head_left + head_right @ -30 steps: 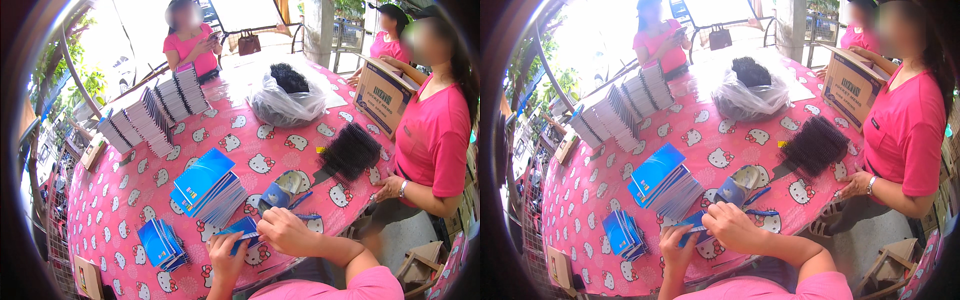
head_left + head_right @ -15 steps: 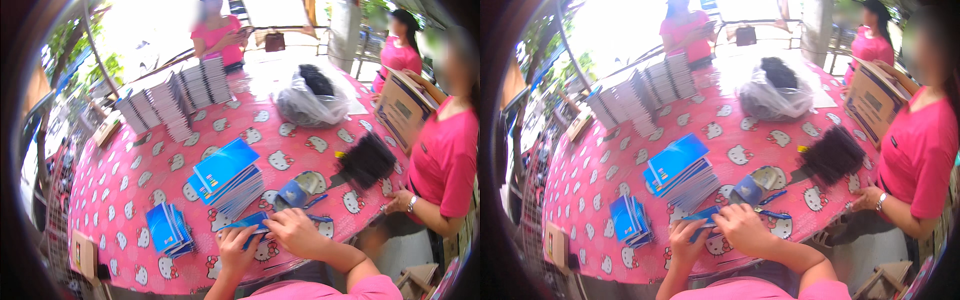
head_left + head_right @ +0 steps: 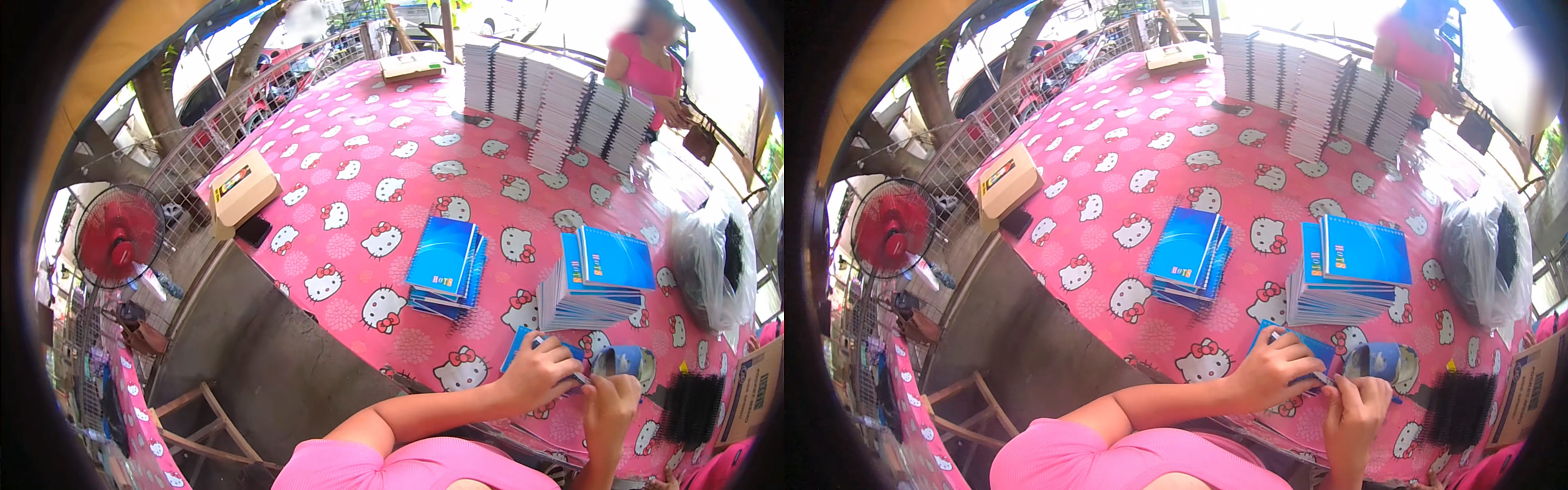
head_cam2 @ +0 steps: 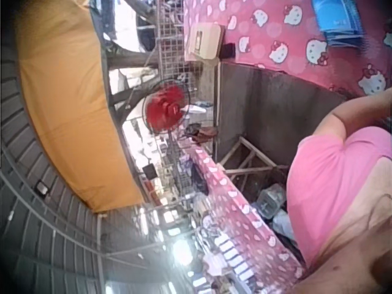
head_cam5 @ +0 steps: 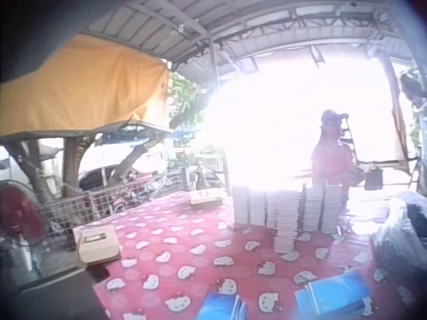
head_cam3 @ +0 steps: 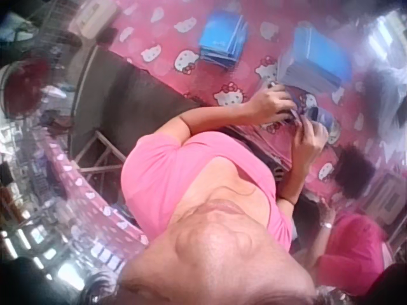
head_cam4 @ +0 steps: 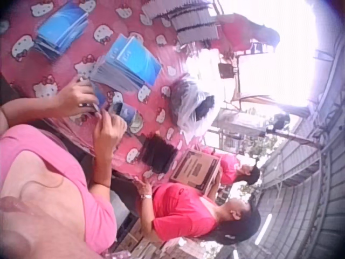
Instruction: The person joins small notebook covers and pages together by hand and with a blue manual binding tool, placing the finished notebooks onto stacks on the table.
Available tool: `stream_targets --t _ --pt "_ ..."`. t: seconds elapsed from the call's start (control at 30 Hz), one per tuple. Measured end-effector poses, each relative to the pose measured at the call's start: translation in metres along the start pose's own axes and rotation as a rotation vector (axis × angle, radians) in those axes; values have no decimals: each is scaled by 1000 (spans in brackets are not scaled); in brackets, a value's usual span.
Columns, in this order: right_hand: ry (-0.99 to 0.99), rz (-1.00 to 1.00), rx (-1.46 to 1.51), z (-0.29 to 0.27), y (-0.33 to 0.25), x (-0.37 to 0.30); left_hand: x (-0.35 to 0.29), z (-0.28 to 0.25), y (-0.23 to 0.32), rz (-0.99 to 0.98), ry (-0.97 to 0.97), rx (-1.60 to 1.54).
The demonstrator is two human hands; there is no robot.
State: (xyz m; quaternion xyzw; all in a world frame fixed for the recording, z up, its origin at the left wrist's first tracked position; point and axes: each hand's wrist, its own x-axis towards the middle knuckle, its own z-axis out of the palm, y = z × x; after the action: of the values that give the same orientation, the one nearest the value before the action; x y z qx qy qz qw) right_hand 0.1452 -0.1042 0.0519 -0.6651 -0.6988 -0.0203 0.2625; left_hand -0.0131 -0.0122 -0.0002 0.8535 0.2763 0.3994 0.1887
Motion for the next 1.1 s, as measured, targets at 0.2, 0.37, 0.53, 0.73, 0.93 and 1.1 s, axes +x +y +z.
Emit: stream_targets --t 0.2,0.37,0.53,0.73,0.93,1.1 --pt "94 51 -52 -14 -11 8 9 -1 4 -11 -10 -46" --pt "100 18 -7 -16 6 6 21 -12 4 -31 -42 -21" --pt "60 101 139 -19 15 4 19 -6 2 -4 -52 -22" --pt "-107 192 151 -27 17 -14 19 -7 9 -7 -53 -20" --pt "134 155 178 -19 7 -6 23 -12 14 20 -95 29" --pt "-33 186 167 -18 9 -10 20 -10 9 38 -64 24"
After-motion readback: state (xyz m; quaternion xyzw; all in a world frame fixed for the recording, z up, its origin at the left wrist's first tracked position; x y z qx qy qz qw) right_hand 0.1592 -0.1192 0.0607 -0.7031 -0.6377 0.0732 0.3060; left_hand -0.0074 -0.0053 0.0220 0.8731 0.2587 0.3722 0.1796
